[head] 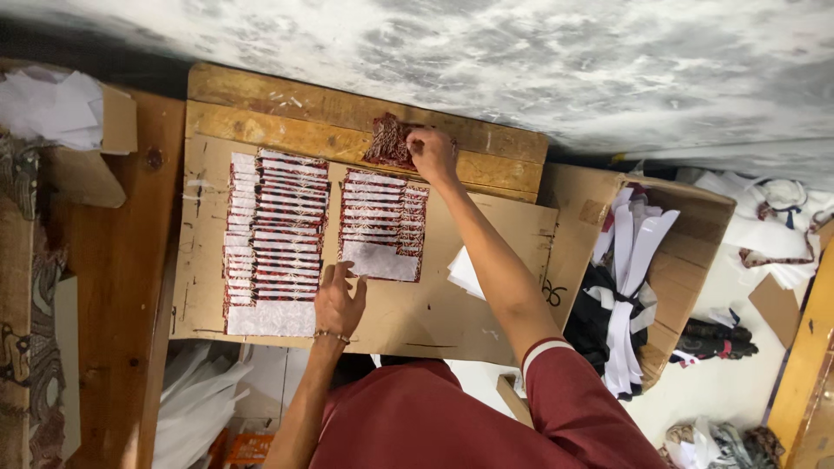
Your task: The person wraps small patterned fabric pieces with white paper on a wooden table. They repeatedly pick up a fabric piece, place it on a sheet of paper, fold the paper around it, and set the wrapped item aside in a growing stack.
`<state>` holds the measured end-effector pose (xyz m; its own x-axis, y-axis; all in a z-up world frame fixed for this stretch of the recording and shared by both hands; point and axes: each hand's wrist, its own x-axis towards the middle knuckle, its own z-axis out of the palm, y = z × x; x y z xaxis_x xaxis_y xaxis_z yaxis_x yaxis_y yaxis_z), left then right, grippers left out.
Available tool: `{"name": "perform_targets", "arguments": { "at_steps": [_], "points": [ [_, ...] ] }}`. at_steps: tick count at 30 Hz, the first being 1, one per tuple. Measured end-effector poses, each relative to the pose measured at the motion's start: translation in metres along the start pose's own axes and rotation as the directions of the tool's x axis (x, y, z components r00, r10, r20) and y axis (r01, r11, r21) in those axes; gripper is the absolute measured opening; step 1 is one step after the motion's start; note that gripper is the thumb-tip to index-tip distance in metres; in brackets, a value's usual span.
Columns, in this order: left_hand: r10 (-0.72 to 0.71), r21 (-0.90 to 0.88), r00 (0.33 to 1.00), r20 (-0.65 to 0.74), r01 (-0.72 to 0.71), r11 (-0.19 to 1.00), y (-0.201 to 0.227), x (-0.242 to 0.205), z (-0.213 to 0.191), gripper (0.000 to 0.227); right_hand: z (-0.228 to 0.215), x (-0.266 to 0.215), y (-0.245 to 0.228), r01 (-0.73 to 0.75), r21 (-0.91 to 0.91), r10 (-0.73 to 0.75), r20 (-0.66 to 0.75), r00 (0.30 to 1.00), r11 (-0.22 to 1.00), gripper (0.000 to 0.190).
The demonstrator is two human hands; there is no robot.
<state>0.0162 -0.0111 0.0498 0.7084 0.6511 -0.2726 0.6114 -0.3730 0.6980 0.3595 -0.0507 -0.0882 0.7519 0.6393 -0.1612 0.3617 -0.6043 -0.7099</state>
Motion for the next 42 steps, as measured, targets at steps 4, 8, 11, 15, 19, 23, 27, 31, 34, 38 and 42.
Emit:
{"name": "perform_targets", "arguments": {
  "at_steps": [4, 8, 11, 15, 19, 23, 27, 31, 34, 38, 42],
  "points": [
    [0.073, -0.010, 0.997, -0.030, -0.073, 0.997, 0.024, 0.023, -0.007, 0.032, -0.002, 0.002, 0.024, 0.018, 0.194, 0.001, -0.098, 0.995, 0.981, 0.015],
    [0.139, -0.062, 0.989, -0.057, -0.142, 0.988, 0.045, 0.040, -0.002, 0.030, -0.004, -0.005, 0.041, 0.134, 0.257, -0.075, -0.227, 0.971, 0.957, 0.025],
    [0.209, -0.075, 0.975, -0.081, -0.215, 0.974, 0.060, 0.051, 0.009, 0.029, -0.015, -0.017, 0.034, 0.139, 0.209, -0.093, -0.217, 0.972, 0.968, 0.014],
    [0.292, -0.089, 0.950, -0.112, -0.302, 0.949, 0.074, 0.077, 0.030, 0.028, -0.037, -0.035, 0.007, 0.151, 0.174, -0.107, -0.239, 0.965, 0.973, 0.011],
    [0.249, -0.096, 0.965, -0.079, -0.256, 0.962, 0.073, 0.094, 0.051, 0.028, -0.044, -0.043, -0.023, -0.089, 0.105, 0.093, -0.042, 0.995, 0.991, 0.027],
    [0.292, -0.061, 0.955, -0.046, -0.295, 0.954, 0.048, 0.081, 0.076, 0.028, -0.015, -0.027, -0.038, 0.311, -0.224, -0.349, -0.154, 0.924, 0.924, 0.036],
    [0.121, -0.038, 0.990, 0.073, -0.119, 0.992, 0.020, 0.033, 0.088, 0.026, 0.028, -0.002, -0.039, 0.298, -0.510, -0.341, 0.009, 0.940, 0.807, 0.036],
    [0.114, -0.055, 0.993, 0.001, -0.114, 0.992, -0.003, -0.008, 0.073, 0.026, 0.054, 0.012, -0.021, 0.310, -0.590, -0.391, -0.012, 0.920, 0.745, 0.026],
    [0.014, -0.088, 1.000, -0.002, -0.014, 0.996, -0.017, -0.033, 0.058, 0.026, 0.052, 0.018, -0.003, 0.385, -0.513, -0.465, -0.032, 0.885, 0.767, 0.028],
    [-0.050, -0.084, 0.998, -0.040, 0.047, 0.995, -0.024, -0.033, 0.046, 0.025, 0.031, 0.023, 0.008, 0.113, -0.093, -0.110, 0.038, 0.993, 0.989, 0.005],
    [-0.019, -0.116, 0.997, -0.076, 0.010, 0.993, -0.023, -0.022, 0.043, 0.027, 0.008, 0.022, 0.018, -0.125, 0.170, 0.116, 0.064, 0.991, 0.977, 0.022]
  ]
}}
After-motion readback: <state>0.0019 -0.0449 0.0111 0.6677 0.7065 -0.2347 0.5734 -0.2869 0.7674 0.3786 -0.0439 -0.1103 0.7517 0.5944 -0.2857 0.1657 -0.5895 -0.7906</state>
